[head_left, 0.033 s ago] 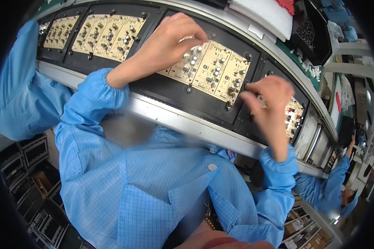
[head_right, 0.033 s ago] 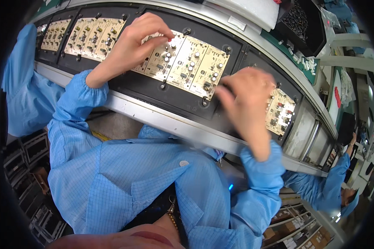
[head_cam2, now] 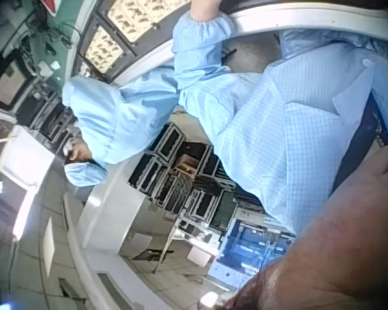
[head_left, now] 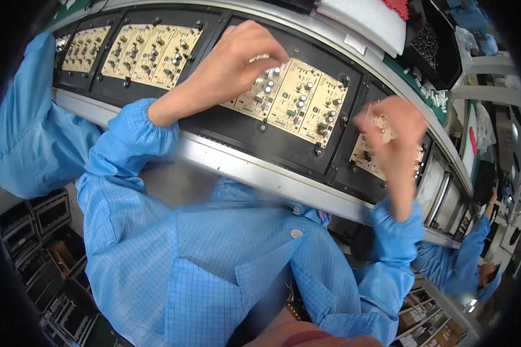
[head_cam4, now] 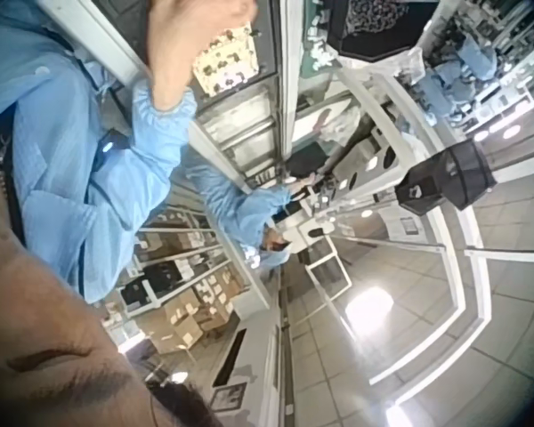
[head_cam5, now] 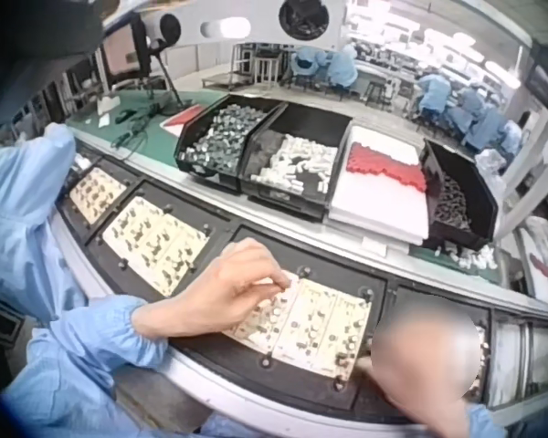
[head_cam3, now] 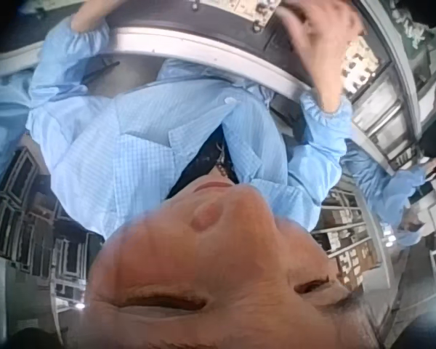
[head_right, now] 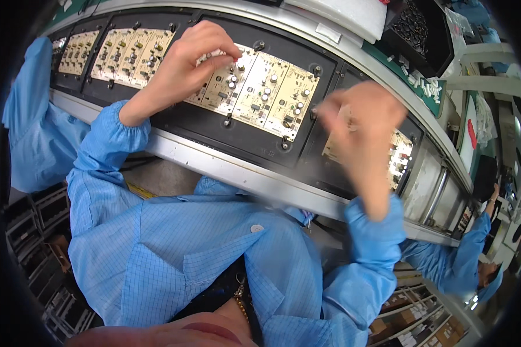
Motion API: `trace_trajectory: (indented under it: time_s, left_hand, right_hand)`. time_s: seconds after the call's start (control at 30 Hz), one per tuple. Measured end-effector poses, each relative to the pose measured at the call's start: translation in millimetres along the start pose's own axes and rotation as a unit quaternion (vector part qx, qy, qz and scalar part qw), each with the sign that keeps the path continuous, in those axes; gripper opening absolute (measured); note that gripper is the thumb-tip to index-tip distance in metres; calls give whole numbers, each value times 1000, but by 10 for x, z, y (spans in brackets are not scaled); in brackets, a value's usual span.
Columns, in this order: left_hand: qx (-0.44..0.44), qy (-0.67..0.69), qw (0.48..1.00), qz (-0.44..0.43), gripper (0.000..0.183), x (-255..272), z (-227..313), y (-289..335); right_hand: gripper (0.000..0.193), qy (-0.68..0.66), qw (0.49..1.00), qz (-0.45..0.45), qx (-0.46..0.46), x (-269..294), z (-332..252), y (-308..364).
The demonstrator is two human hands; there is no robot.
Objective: Manually placing electronic components into designated positions on printed circuit boards on an industrial assembly line.
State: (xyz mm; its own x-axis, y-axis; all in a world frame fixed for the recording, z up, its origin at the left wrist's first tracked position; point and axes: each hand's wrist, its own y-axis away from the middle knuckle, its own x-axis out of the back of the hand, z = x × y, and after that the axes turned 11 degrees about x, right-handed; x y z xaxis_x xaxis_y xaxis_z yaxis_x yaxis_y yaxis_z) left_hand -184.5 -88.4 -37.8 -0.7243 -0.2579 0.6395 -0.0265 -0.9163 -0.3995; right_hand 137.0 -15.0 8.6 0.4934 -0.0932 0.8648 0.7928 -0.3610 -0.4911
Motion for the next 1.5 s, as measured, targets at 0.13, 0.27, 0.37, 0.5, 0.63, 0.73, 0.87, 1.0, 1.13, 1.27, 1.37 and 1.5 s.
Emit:
trace_trajectory:
  time_s: [0.13, 0.27, 0.37, 0.5, 0.63, 0.73, 0.87, 1.0, 1.13, 1.27, 1.37, 1.5]
  left_hand:
    - [-48, -8, 994, -103, 12, -240, 304, -283]
    - [-17, 39, 988, -145, 9, -599, 456, -664]
    - [-52, 29, 987, -151, 7, -691, 524, -708]
    - [-77, 14, 985, -152, 6, -767, 631, -757]
    - [-99, 26, 987, -128, 4, -780, 701, -769]
    - [-127, 1, 982, -140, 8, -774, 689, -810]
    - [-163, -34, 971, -171, 8, -805, 650, -871]
    - [-169, -64, 968, -175, 8, -780, 657, -817]
    - [-139, -34, 977, -157, 7, -864, 723, -796]
    - [-126, 19, 982, -139, 2, -954, 705, -816]
    - [-144, 41, 975, -166, 2, -1018, 658, -907]
    - [-160, 38, 961, -224, 5, -935, 595, -957]
  right_hand:
    - [23, 178, 973, 139, -53, 402, 1603, -552]
    - [40, 175, 971, 39, -158, 205, 3205, -654]
    - [39, 177, 939, -147, -256, 51, 3146, -878]
    - [34, 130, 957, -138, -221, 183, 3291, -836]
    - [33, 39, 971, -144, -186, 222, 3304, -796]
    - [35, 9, 975, -134, -176, 177, 3363, -724]
    - [33, -286, 956, -49, -45, 163, 3417, -612]
    - [29, 35, 962, -75, -261, 384, 2309, -957]
    - [27, 90, 969, -5, -229, 283, 2385, -910]
    - [27, 177, 958, 69, -214, 265, 2415, -850]
    - [28, 161, 958, 116, -208, 248, 2527, -819]
    - [23, 27, 960, 165, -225, 325, 2313, -942]
